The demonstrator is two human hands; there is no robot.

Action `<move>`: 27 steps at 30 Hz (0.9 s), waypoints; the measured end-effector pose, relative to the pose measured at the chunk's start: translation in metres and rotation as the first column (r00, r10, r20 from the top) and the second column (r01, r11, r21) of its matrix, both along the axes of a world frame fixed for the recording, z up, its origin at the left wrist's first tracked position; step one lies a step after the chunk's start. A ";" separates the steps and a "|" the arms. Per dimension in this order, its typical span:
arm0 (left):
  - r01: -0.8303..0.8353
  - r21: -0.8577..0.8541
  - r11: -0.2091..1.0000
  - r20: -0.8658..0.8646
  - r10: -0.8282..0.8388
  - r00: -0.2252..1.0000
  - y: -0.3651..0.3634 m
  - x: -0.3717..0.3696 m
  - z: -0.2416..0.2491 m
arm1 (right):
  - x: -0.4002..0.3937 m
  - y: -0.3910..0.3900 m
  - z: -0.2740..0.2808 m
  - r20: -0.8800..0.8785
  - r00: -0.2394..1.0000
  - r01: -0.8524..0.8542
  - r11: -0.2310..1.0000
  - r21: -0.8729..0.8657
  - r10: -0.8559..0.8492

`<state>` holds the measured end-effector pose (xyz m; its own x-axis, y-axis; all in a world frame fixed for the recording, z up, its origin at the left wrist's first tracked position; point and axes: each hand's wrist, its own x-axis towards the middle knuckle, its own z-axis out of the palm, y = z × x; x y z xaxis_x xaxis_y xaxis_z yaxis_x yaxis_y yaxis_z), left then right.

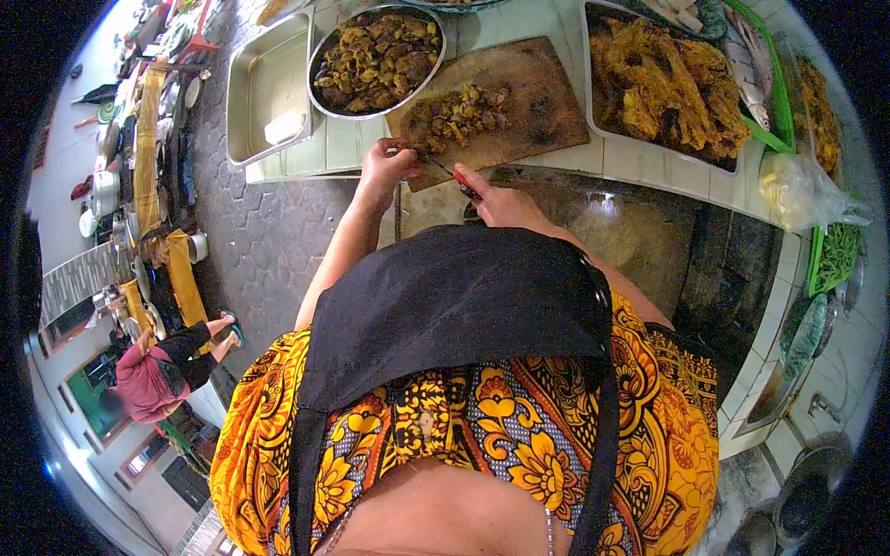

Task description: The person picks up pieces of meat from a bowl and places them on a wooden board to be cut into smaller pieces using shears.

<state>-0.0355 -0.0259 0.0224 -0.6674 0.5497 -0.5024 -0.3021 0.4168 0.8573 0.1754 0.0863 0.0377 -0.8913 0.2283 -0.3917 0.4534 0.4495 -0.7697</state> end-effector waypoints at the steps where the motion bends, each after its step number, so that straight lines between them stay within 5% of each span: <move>1: 0.000 -0.001 1.000 0.000 0.000 1.000 -0.001 0.000 0.000 | 0.000 0.000 0.000 0.000 1.000 0.000 1.000 -0.001 0.000; 6: 0.002 0.019 1.000 0.136 -0.004 0.991 -0.003 0.001 0.006 | -0.004 0.000 0.013 0.101 0.994 -0.042 0.997 0.059 0.036; 17: 0.008 -0.072 0.997 0.083 -0.002 0.997 -0.009 0.018 0.007 | -0.016 -0.001 -0.003 0.197 0.978 -0.108 0.979 0.172 0.074; 22: 0.081 0.007 0.997 -0.088 -0.080 0.993 -0.022 -0.002 0.003 | -0.006 0.004 -0.004 0.182 0.981 -0.092 0.985 0.144 0.065; 27: 0.011 0.124 0.992 0.030 -0.015 0.999 -0.014 -0.004 0.005 | -0.005 0.009 -0.006 0.195 0.981 -0.041 0.978 0.207 0.000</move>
